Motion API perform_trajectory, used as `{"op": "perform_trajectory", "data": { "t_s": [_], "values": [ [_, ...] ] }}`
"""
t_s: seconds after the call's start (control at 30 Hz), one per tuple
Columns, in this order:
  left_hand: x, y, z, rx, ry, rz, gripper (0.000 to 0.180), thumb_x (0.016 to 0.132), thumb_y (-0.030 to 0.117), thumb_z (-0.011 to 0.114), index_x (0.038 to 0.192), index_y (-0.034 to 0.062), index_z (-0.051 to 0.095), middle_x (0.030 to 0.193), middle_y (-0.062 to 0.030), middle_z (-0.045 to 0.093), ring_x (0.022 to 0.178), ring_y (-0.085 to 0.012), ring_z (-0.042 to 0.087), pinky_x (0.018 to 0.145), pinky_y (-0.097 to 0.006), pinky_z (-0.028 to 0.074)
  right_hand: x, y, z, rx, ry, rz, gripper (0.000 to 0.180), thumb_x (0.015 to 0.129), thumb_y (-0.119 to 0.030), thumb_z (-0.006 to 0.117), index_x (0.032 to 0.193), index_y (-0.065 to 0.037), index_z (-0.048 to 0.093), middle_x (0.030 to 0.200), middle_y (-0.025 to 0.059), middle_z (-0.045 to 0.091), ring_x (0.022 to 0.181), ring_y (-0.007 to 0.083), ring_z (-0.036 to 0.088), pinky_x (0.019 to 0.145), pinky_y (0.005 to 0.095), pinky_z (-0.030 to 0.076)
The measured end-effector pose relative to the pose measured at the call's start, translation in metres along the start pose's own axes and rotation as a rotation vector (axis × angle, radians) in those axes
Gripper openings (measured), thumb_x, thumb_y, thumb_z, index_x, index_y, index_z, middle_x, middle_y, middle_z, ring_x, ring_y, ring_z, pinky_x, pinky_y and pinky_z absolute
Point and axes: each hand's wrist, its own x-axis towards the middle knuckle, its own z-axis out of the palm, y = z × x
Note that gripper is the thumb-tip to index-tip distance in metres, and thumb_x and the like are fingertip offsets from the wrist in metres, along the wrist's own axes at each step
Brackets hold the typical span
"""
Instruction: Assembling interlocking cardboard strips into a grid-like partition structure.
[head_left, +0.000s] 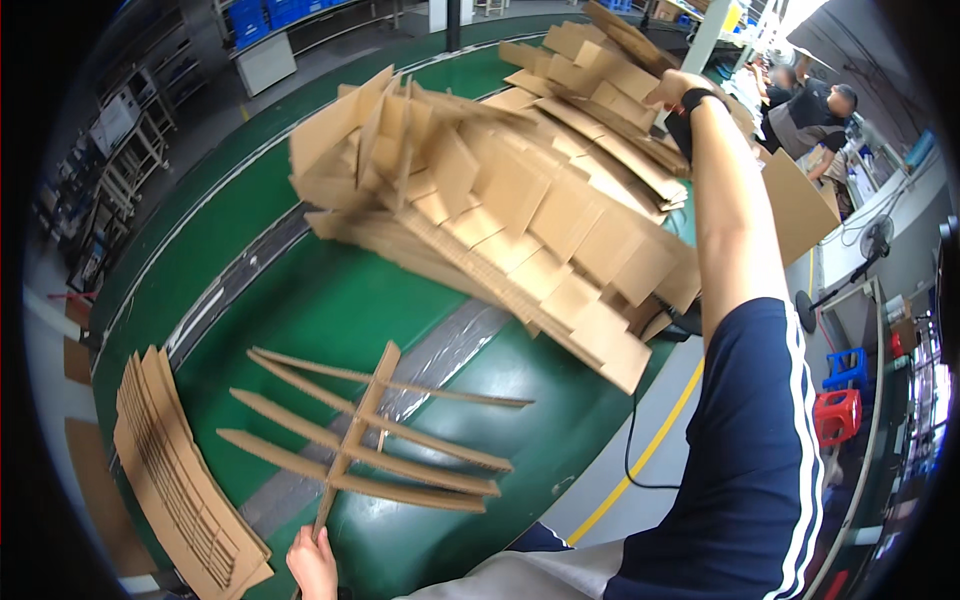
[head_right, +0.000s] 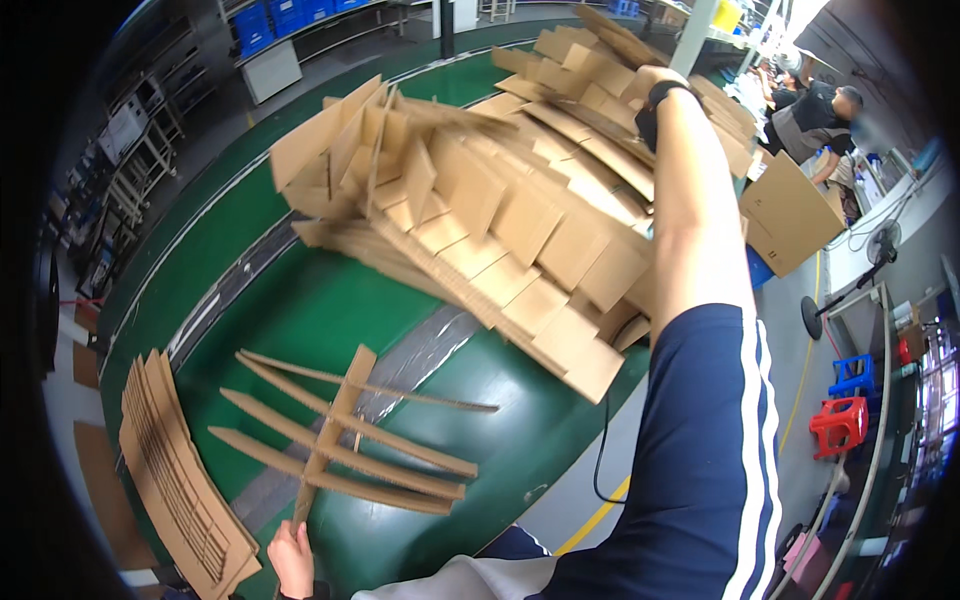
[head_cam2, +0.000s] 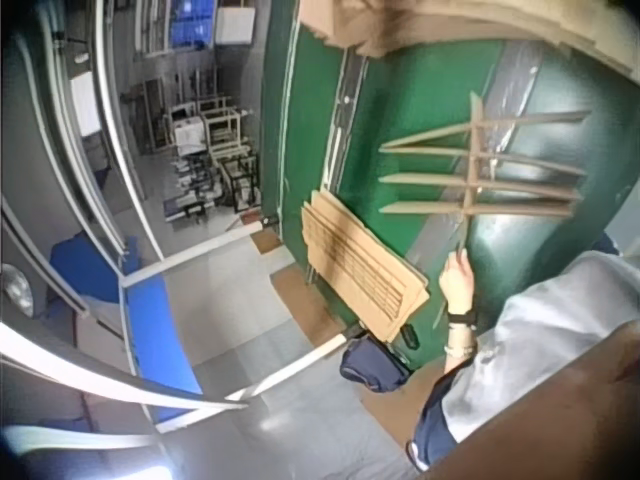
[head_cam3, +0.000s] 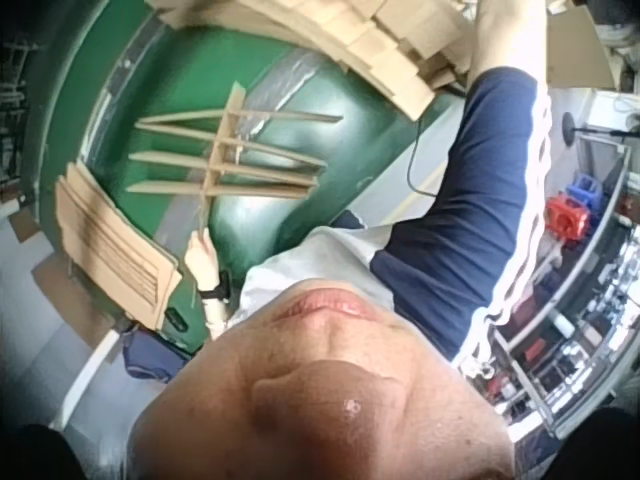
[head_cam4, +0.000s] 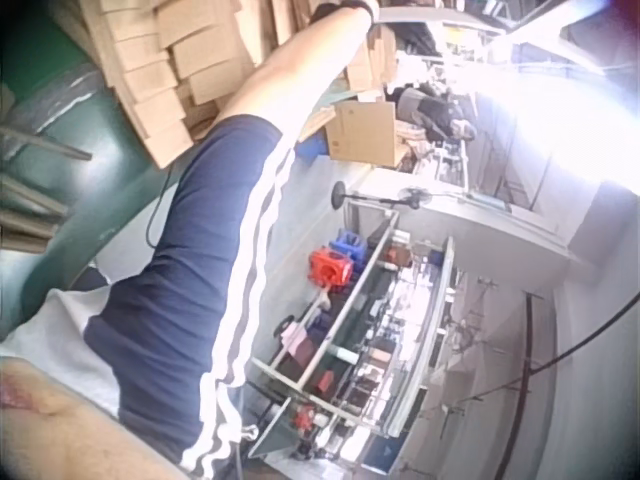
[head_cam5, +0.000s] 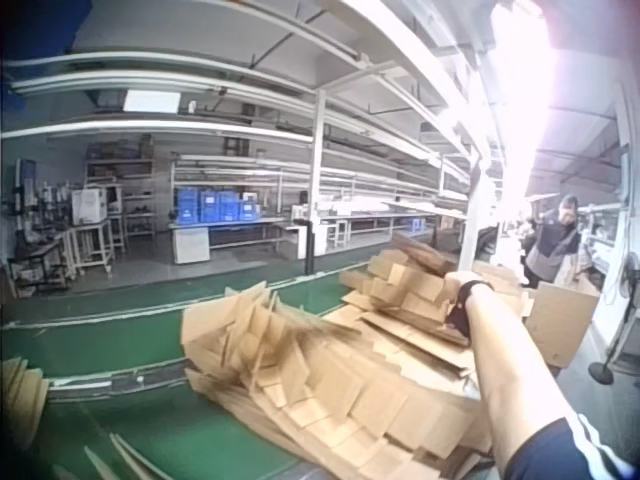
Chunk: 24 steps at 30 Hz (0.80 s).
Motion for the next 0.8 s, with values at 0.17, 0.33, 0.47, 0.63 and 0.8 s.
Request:
{"op": "perform_trajectory", "data": {
  "t_s": [0.17, 0.33, 0.47, 0.63, 0.8],
  "values": [
    [0.005, 0.002, -0.004, -0.041, 0.005, 0.011, 0.037, 0.099, 0.033, 0.052, 0.085, 0.0016, 0.063, 0.072, -0.0238, 0.064, 0.063, -0.0424, 0.061, 0.055, -0.046, 0.049, 0.019, 0.041, 0.064, 0.005, 0.052, 0.011, 0.057, 0.067, -0.044, 0.080, 0.103, -0.002, 0.070, 0.101, 0.0185, 0.071, 0.096, 0.0301, 0.069, 0.085, 0.0387, 0.054],
    [0.007, 0.004, -0.006, -0.040, -0.182, -0.110, 0.041, 0.099, 0.036, 0.051, 0.085, -0.0006, 0.062, 0.068, -0.0259, 0.061, 0.061, -0.0448, 0.059, 0.052, -0.049, 0.047, 0.039, 0.080, 0.132, -0.016, -0.139, 0.269, 0.099, 0.054, -0.042, 0.091, 0.136, -0.004, 0.050, 0.138, 0.0186, 0.051, 0.130, 0.0316, 0.048, 0.105, 0.0423, 0.044],
    [0.006, 0.008, -0.010, -0.029, -0.190, -0.154, 0.042, 0.099, 0.037, 0.052, 0.085, -0.0011, 0.062, 0.066, -0.0268, 0.060, 0.060, -0.0463, 0.058, 0.052, -0.050, 0.045, 0.056, 0.083, 0.171, -0.037, -0.140, 0.335, 0.050, 0.083, -0.020, 0.066, 0.129, -0.003, 0.055, 0.137, 0.0132, 0.054, 0.128, 0.0290, 0.052, 0.103, 0.0460, 0.044],
    [0.013, 0.008, -0.012, -0.004, -0.261, -0.184, 0.045, 0.099, 0.039, 0.050, 0.087, -0.0019, 0.063, 0.068, -0.0286, 0.060, 0.062, -0.0473, 0.059, 0.052, -0.051, 0.046, 0.076, 0.103, 0.205, -0.100, 0.016, 0.196, 0.033, 0.088, -0.014, 0.050, 0.118, -0.005, 0.059, 0.115, 0.0174, 0.067, 0.109, 0.0332, 0.064, 0.091, 0.0423, 0.053],
    [0.013, 0.000, -0.008, -0.016, -0.242, -0.159, 0.046, 0.099, 0.040, 0.050, 0.089, -0.0030, 0.064, 0.069, -0.0286, 0.061, 0.062, -0.0472, 0.059, 0.052, -0.050, 0.046, 0.070, 0.082, 0.164, -0.158, 0.207, 0.075, 0.024, 0.082, -0.027, 0.064, 0.092, -0.007, 0.073, 0.097, 0.0175, 0.072, 0.093, 0.0319, 0.070, 0.082, 0.0402, 0.056]
  ]
}}
